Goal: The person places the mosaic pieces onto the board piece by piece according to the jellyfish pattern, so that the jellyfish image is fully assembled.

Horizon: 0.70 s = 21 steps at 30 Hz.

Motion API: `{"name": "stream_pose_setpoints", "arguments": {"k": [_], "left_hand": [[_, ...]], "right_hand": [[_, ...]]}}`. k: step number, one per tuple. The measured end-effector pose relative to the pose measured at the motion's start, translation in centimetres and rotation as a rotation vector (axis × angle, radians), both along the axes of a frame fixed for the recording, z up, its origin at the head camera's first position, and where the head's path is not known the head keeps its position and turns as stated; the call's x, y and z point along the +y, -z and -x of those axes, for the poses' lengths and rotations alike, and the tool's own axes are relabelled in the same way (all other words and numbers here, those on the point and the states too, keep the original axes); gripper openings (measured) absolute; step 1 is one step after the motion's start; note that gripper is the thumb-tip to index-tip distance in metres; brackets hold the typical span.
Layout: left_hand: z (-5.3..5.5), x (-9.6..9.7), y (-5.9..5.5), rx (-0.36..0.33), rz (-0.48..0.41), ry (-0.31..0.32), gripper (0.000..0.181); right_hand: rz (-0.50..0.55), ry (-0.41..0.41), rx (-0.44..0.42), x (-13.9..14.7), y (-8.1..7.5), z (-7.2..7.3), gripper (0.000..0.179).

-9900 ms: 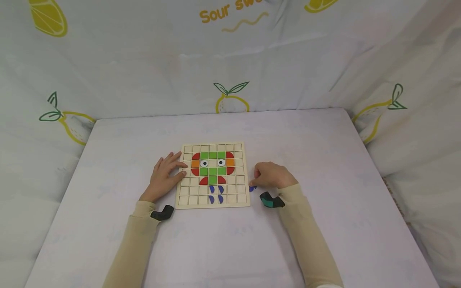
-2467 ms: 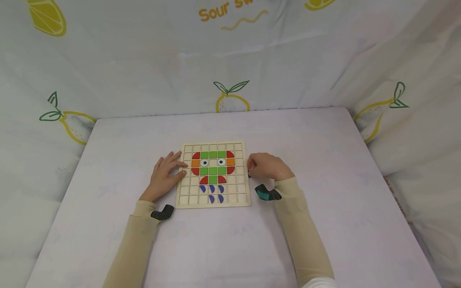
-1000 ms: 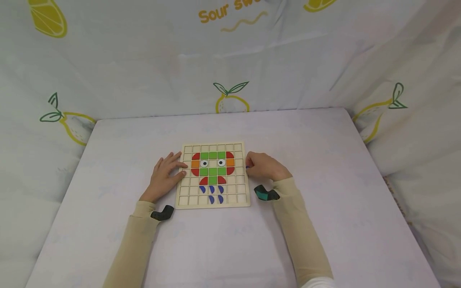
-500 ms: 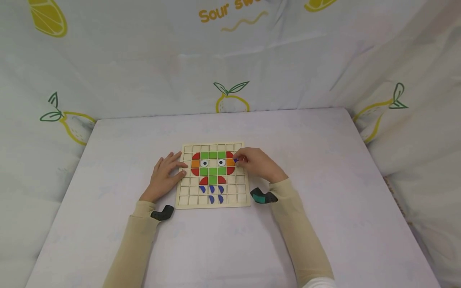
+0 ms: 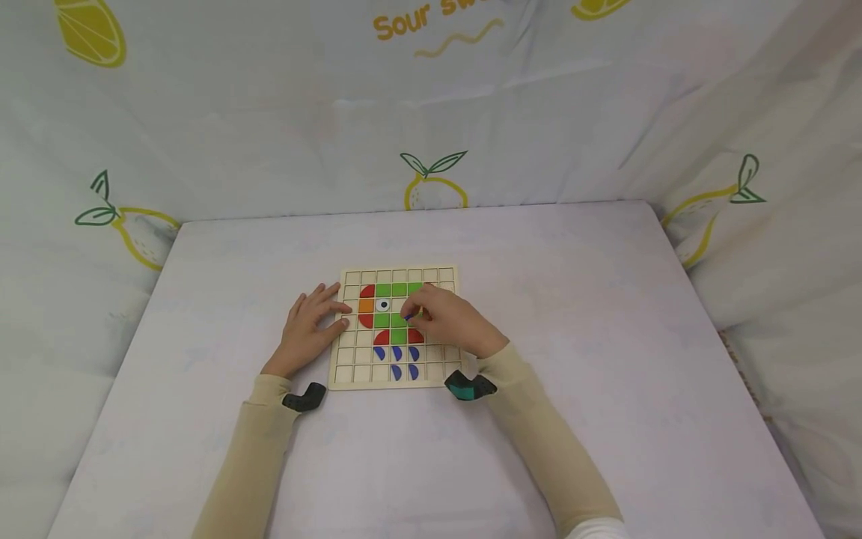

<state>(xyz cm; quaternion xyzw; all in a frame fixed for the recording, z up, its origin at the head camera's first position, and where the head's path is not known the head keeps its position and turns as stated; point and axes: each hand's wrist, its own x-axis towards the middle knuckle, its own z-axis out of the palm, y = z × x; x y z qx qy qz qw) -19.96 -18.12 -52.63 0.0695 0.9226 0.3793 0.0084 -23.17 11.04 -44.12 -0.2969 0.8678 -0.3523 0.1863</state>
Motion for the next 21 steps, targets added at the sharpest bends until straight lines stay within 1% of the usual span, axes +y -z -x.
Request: {"name": "stream_pose_setpoints", "arguments": {"k": [5,11,17,21], "left_hand": [[0.0,0.0,0.0,-0.002,0.002,-0.004,0.02],[0.0,0.0,0.0,0.002,0.008,0.001,0.02],[0.0,-0.1,0.0,0.011,-0.004,0.007,0.02],[0.0,-0.2,0.0,0.013,-0.006,0.011,0.019]], "right_hand": [[-0.031,-0.044,-0.022,-1.2,0.4,-0.8,0.016],[-0.092,-0.106,-0.003,-2.5,1.1,-1.5,0.015],[-0.112,-0.171,0.006,-3.5,1.6,-2.2,0.017],[-0.149,-0.199,0.03,-4.1,1.9,-2.8,0.013]]}}
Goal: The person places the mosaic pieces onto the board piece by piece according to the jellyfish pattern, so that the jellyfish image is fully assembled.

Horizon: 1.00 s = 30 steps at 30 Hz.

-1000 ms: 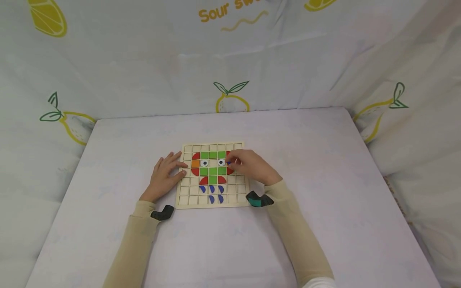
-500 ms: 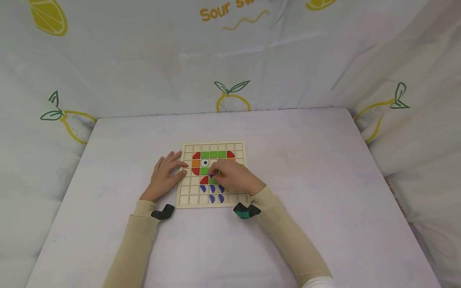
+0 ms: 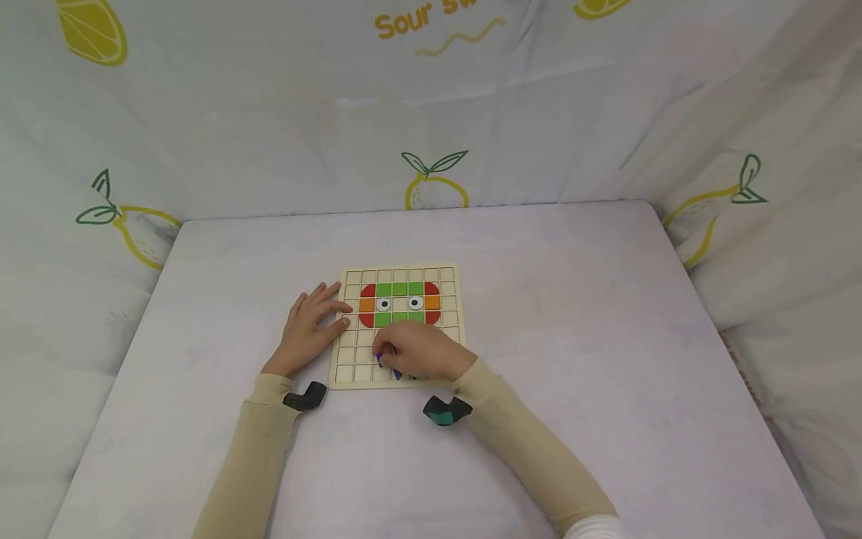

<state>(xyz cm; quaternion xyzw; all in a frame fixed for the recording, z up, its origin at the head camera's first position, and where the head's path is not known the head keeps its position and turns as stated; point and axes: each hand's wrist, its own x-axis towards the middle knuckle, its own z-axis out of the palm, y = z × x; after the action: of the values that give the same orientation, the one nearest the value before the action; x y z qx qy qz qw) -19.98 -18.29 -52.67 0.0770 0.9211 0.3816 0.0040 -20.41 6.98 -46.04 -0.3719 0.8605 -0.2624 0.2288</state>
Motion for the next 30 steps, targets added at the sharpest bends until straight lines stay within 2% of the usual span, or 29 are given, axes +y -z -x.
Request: {"name": "stream_pose_setpoints", "arguments": {"k": [9,21,30], "left_hand": [[0.1,0.0,0.0,-0.004,0.008,0.005,0.021],[0.1,0.0,0.1,0.002,0.009,0.002,0.02],[0.0,-0.1,-0.1,-0.001,0.005,0.005,0.021]], "right_hand": [[-0.073,-0.004,0.056,-0.8,-0.1,-1.2,0.013],[-0.136,-0.011,0.157,-1.5,0.2,-1.7,0.01],[-0.15,0.012,0.143,-1.6,0.1,-1.7,0.007]]}}
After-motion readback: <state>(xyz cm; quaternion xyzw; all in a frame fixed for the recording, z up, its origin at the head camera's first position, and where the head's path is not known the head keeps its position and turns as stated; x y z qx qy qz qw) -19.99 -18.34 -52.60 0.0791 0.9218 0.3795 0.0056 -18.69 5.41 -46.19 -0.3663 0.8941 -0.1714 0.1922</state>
